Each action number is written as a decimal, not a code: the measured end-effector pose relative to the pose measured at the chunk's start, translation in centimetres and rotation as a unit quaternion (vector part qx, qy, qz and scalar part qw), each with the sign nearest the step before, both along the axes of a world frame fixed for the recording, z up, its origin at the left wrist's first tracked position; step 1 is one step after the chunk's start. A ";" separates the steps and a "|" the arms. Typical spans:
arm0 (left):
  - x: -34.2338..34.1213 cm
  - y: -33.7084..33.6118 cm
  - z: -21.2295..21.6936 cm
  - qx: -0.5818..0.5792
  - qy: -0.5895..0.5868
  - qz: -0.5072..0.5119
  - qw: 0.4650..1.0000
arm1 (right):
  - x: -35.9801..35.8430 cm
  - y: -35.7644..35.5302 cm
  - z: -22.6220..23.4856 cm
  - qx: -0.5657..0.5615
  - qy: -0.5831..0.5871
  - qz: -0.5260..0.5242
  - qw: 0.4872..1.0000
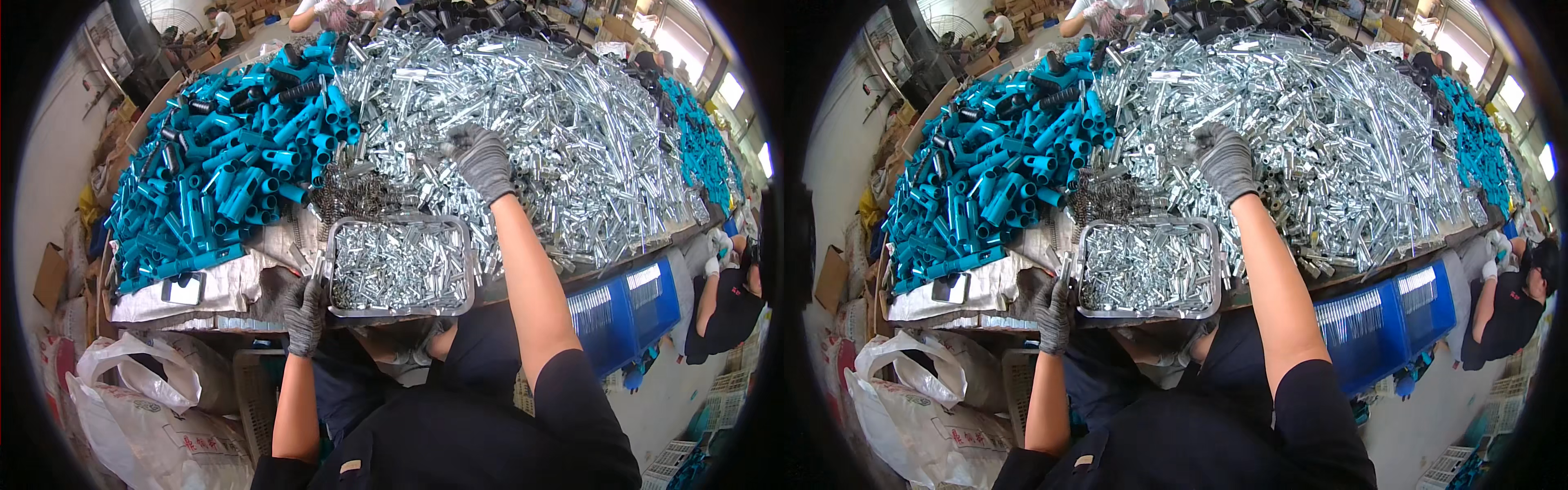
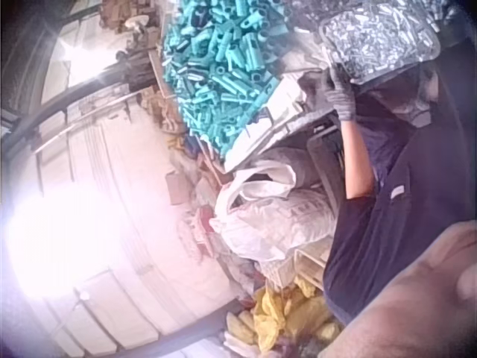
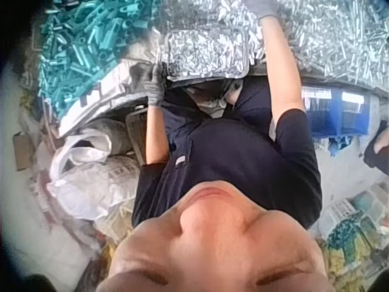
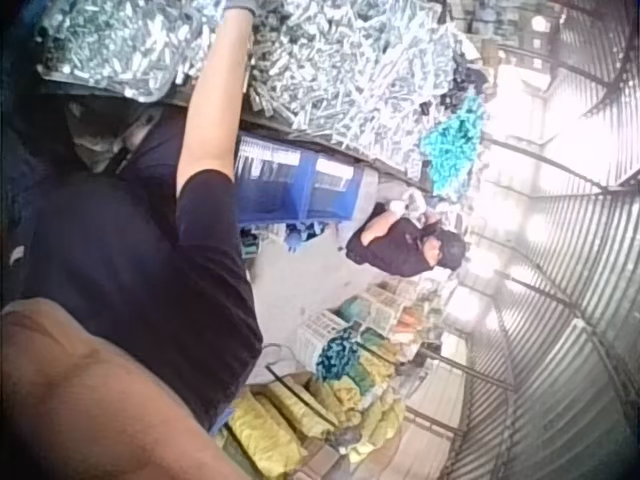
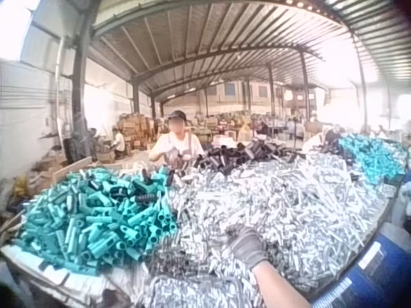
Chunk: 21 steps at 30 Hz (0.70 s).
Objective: Manually assemble mechanical components by fitting metal tubes into handles and securing them.
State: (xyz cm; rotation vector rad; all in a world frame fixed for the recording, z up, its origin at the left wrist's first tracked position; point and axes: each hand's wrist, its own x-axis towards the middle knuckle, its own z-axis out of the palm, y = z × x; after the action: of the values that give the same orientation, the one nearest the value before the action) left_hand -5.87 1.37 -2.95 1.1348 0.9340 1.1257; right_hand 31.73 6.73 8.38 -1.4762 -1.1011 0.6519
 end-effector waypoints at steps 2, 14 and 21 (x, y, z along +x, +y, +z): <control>0.4 -0.5 0.3 -0.014 0.005 0.015 1.000 | -0.1 -0.3 -0.2 0.044 -0.008 -0.030 0.999; 0.4 -0.1 0.2 0.014 0.039 0.032 0.999 | -5.5 -1.7 -2.0 0.130 -0.530 -0.292 0.785; 0.4 0.0 -0.3 0.043 0.092 0.033 0.994 | -6.0 -3.5 -5.9 0.047 -0.261 -0.009 0.964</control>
State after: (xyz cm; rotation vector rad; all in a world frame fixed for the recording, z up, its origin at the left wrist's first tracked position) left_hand -5.47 1.33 -3.20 1.3020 1.0804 1.1380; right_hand 25.69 3.24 2.44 -1.6180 -1.4924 0.1888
